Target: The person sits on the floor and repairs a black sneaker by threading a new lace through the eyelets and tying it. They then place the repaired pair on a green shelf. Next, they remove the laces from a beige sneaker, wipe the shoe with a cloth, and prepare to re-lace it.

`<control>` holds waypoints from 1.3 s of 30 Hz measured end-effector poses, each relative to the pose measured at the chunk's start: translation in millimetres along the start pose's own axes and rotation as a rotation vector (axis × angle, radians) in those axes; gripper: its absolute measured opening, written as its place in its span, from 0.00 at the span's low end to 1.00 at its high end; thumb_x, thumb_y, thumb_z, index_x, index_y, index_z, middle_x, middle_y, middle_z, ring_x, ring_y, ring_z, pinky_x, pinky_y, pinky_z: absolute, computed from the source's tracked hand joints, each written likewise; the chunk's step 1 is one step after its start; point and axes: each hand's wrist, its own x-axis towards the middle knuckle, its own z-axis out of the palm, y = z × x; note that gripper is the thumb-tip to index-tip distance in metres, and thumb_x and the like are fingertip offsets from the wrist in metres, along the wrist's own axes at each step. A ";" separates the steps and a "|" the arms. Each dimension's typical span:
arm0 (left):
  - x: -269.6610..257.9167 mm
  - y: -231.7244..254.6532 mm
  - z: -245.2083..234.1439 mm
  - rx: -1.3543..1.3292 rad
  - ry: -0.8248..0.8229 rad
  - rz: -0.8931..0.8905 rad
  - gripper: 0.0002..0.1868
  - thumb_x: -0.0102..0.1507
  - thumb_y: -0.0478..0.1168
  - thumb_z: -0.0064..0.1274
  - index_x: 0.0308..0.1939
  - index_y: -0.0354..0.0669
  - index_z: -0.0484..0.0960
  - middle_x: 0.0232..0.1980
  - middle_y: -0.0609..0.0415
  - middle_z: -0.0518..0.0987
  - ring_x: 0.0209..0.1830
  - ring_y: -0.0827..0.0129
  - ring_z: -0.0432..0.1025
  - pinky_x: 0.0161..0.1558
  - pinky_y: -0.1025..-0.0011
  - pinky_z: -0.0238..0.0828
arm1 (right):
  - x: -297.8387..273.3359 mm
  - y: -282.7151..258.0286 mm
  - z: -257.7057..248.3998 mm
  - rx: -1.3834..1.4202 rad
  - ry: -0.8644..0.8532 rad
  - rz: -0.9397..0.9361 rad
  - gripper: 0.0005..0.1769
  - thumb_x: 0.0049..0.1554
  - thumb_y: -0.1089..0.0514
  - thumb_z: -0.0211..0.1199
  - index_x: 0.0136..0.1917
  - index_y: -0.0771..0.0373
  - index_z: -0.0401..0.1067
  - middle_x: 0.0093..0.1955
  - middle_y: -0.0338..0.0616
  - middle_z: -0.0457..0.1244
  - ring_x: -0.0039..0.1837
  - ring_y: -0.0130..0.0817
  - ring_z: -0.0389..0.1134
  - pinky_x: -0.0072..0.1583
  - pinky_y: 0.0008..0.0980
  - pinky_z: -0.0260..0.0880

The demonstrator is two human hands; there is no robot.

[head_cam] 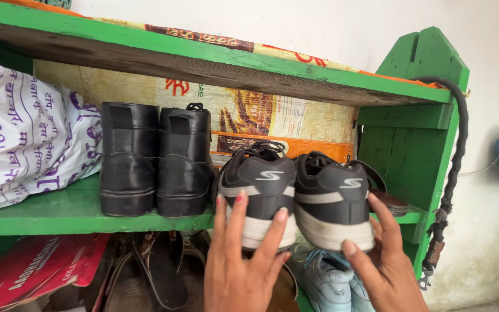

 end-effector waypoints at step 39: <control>23.3 -17.0 12.9 0.127 0.005 -0.052 0.40 0.53 0.49 0.66 0.69 0.51 0.72 0.75 0.36 0.64 0.64 0.32 0.68 0.54 0.50 0.74 | 22.9 -41.5 22.3 -0.662 0.304 -0.145 0.63 0.41 0.44 0.74 0.81 0.56 0.44 0.59 0.67 0.58 0.59 0.62 0.63 0.57 0.51 0.66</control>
